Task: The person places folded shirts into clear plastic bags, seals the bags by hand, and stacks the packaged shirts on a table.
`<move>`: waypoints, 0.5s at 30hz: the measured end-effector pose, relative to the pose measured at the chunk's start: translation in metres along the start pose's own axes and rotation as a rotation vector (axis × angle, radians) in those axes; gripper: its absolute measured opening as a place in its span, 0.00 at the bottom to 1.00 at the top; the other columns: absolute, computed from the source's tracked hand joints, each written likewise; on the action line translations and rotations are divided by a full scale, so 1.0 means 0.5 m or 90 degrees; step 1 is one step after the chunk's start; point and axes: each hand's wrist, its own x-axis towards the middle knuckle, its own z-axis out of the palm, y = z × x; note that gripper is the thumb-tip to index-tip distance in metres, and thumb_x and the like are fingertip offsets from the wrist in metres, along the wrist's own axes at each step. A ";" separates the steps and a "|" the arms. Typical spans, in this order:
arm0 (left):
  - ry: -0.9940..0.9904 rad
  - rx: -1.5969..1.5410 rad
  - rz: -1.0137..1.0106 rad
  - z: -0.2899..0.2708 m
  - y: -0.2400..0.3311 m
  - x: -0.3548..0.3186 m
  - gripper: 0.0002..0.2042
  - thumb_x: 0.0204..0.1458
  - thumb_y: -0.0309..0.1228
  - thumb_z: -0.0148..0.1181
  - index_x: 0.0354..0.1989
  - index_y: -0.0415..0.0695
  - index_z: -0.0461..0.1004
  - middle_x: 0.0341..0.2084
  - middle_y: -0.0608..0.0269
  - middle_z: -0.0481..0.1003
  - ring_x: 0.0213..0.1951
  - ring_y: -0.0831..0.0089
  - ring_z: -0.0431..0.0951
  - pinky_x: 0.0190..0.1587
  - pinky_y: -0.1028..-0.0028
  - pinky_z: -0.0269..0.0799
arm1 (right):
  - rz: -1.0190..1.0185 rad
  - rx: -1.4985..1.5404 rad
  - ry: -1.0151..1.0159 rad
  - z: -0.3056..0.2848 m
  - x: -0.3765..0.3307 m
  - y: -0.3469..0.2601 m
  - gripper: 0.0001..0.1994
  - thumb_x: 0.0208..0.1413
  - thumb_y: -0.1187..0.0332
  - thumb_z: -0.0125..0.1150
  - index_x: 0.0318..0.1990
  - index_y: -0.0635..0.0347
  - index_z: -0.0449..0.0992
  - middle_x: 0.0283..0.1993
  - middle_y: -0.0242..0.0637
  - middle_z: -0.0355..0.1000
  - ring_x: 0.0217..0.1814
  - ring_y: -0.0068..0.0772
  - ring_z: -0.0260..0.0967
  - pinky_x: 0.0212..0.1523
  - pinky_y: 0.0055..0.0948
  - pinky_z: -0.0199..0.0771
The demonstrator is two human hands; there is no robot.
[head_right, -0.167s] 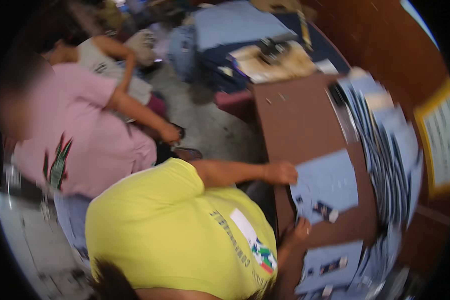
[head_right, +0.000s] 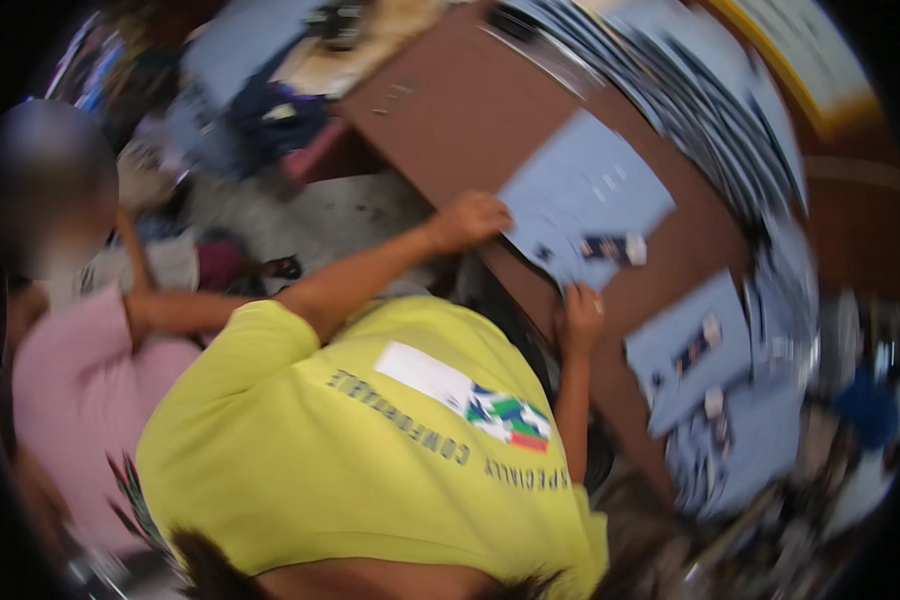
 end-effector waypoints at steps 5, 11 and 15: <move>-0.060 0.009 0.024 -0.045 0.057 0.010 0.12 0.45 0.27 0.51 0.39 0.47 0.72 0.37 0.66 0.70 0.42 0.68 0.70 0.45 0.70 0.63 | -0.006 -0.099 0.037 -0.085 -0.008 -0.027 0.14 0.40 0.77 0.55 0.39 0.57 0.73 0.39 0.38 0.67 0.42 0.40 0.65 0.45 0.38 0.64; -0.098 -0.109 0.034 -0.045 0.093 0.010 0.14 0.42 0.23 0.52 0.40 0.46 0.73 0.36 0.63 0.71 0.41 0.65 0.70 0.46 0.68 0.64 | 0.096 -0.136 -0.042 -0.133 -0.055 -0.073 0.15 0.39 0.75 0.57 0.40 0.56 0.72 0.40 0.35 0.67 0.42 0.37 0.64 0.45 0.36 0.62; -0.169 -0.172 0.017 -0.081 0.086 0.035 0.13 0.41 0.25 0.56 0.39 0.46 0.73 0.38 0.62 0.70 0.44 0.65 0.68 0.47 0.67 0.62 | 0.173 -0.011 -0.068 -0.171 -0.007 -0.088 0.15 0.42 0.70 0.60 0.42 0.57 0.72 0.39 0.36 0.67 0.40 0.38 0.65 0.43 0.36 0.63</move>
